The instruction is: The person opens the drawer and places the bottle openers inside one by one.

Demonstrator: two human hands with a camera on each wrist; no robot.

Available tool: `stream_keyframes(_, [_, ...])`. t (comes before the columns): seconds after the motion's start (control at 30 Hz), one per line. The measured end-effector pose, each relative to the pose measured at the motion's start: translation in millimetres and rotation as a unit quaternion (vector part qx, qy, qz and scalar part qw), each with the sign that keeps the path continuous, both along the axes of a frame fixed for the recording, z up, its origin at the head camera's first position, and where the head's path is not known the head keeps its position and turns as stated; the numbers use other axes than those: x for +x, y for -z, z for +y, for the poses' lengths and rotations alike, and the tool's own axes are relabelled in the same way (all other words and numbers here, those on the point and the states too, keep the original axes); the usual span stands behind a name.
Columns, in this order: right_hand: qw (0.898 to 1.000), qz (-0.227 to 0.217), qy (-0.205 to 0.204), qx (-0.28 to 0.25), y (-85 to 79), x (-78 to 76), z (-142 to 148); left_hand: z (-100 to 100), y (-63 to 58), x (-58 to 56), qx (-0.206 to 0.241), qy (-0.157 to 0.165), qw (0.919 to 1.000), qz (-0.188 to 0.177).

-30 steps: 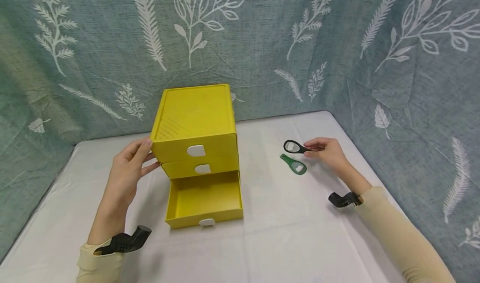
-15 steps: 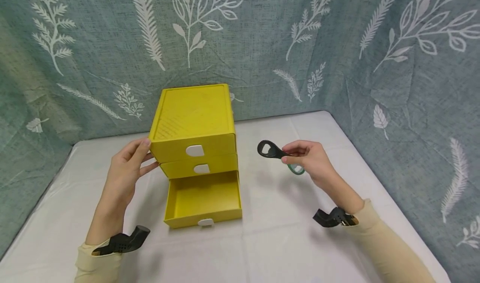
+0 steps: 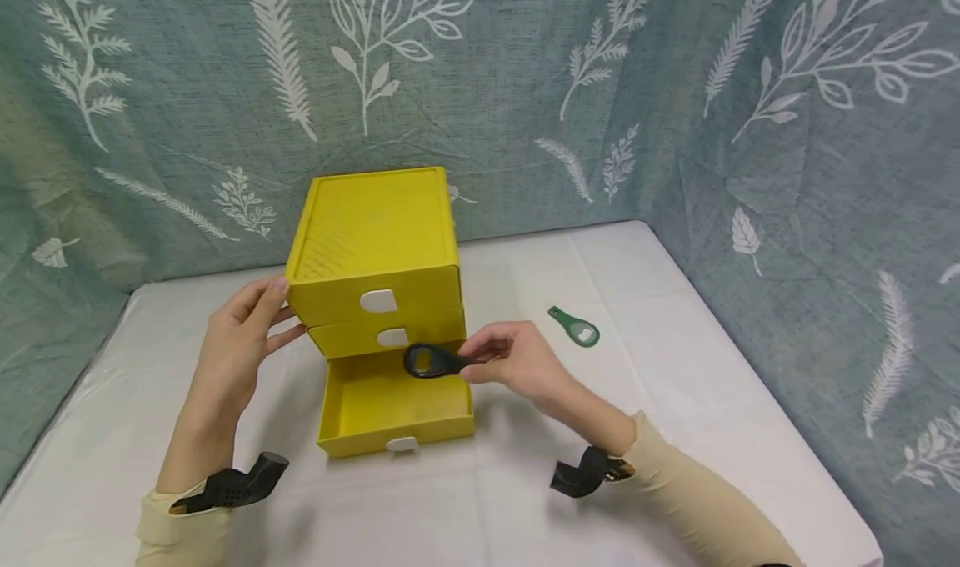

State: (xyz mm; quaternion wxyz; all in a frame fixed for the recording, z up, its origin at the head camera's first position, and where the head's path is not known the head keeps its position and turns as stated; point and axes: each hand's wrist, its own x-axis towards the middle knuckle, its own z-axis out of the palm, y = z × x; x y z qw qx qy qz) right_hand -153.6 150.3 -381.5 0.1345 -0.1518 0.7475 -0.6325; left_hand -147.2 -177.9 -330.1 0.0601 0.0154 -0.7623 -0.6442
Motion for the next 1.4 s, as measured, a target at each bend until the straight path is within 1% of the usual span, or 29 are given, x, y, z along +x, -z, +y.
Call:
stream_keyframes(0.1, [0.999,0.011,-0.028,0.015,8.8,3.2,-24.6,-1.8,0.2,0.9,0.000,0.001,1.0000,0.000])
stream_keyframes(0.27, [0.999,0.031,-0.032,-0.001,16.2,4.3,-49.0,-1.5,0.2,0.6,-0.002,0.000,1.0000,0.004])
stream_keyframes(0.33, [0.998,0.045,-0.039,-0.006,18.0,3.7,-54.0,-1.1,0.0,0.3,-0.001,-0.001,1.0000,0.004])
stream_keyframes(0.47, [0.994,0.097,-0.059,0.003,20.4,3.2,-56.8,-0.1,-1.0,-0.1,-0.002,-0.004,1.0000,-0.001])
stream_keyframes(0.53, [0.992,0.114,-0.055,0.016,18.8,3.9,-55.2,0.3,-1.3,-0.1,-0.003,-0.004,1.0000,-0.003])
stream_keyframes(0.6, [0.991,0.120,-0.047,0.022,14.8,4.6,-51.8,0.8,-1.7,0.2,-0.003,-0.004,1.0000,-0.005])
stream_keyframes(0.73, [0.991,0.120,-0.035,0.038,6.0,4.3,-39.0,0.1,-2.0,1.1,-0.002,0.002,1.0000,0.003])
stream_keyframes(0.8, [0.990,0.130,-0.038,0.046,3.2,2.7,-29.9,-0.4,-1.5,1.2,-0.003,0.004,1.0000,0.007])
stream_keyframes(0.9, [0.988,0.141,-0.046,0.046,-0.6,-1.9,-15.1,-0.9,-0.4,1.2,-0.005,0.002,1.0000,0.008])
stream_keyframes(1.0, [0.987,0.148,-0.042,0.036,-5.0,-9.4,1.1,-1.8,-0.2,1.2,-0.007,0.000,1.0000,0.007])
stream_keyframes(1.1, [0.988,0.146,-0.032,0.024,-8.6,-19.3,20.7,-2.8,-0.3,1.6,0.000,0.004,1.0000,0.006])
stream_keyframes(1.2, [0.989,0.148,-0.020,0.024,-8.9,-33.2,43.8,-3.3,0.0,1.8,0.000,0.004,1.0000,0.005])
stream_keyframes(1.3, [0.988,0.152,0.011,0.036,-3.4,-49.8,70.6,-2.2,1.2,0.9,-0.006,0.002,1.0000,0.006])
stream_keyframes(1.4, [0.985,0.155,0.046,0.061,7.5,-67.0,95.3,-1.3,1.7,0.0,-0.010,0.000,0.9999,0.010])
